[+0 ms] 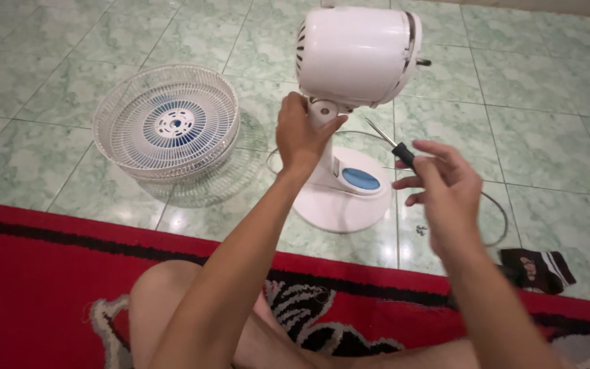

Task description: The person disassembles a white pedestal fan by removing screws from the motor housing and detaching the rear cover. The fan cage is already removed and placed on the floor. The person uses a screwdriver to loosen screws and then pulls the housing apart to expose the motor.

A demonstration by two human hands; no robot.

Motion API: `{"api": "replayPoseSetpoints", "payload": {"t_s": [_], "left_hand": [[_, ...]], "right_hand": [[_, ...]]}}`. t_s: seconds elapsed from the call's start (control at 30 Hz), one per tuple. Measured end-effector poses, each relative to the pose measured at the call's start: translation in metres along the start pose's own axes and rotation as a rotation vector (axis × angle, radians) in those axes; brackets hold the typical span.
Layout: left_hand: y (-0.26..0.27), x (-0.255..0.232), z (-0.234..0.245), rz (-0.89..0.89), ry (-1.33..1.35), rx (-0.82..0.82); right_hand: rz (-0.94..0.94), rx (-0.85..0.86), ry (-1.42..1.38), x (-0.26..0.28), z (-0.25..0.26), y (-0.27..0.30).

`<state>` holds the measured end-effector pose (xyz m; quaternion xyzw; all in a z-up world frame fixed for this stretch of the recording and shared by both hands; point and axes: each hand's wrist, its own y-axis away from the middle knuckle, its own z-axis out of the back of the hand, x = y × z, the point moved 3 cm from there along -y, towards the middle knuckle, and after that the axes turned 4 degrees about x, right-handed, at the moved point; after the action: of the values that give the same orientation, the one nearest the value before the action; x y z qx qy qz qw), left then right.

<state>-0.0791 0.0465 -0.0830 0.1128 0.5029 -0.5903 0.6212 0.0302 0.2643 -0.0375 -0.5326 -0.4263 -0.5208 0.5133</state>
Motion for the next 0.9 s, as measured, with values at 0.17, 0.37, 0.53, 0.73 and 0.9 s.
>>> {"api": "replayPoseSetpoints", "payload": {"t_s": [0.17,0.37,0.53,0.73,0.9], "left_hand": [[0.009,-0.010,0.014,0.075,-0.032,-0.033],[0.034,-0.018,0.020,0.078,-0.005,-0.155],[0.049,-0.019,0.011,0.101,-0.022,-0.194],[0.041,-0.025,0.000,-0.163,0.602,-0.066],[0.030,-0.036,0.002,-0.159,0.880,0.006]], "right_hand": [[0.019,-0.073,-0.090,-0.016,-0.029,0.018],[0.031,-0.131,-0.173,-0.014,-0.050,0.039],[0.084,-0.147,-0.250,-0.015,-0.055,0.051],[0.058,-0.127,-0.365,-0.021,-0.057,0.041],[0.034,-0.090,-0.400,-0.024,-0.060,0.040]]}}
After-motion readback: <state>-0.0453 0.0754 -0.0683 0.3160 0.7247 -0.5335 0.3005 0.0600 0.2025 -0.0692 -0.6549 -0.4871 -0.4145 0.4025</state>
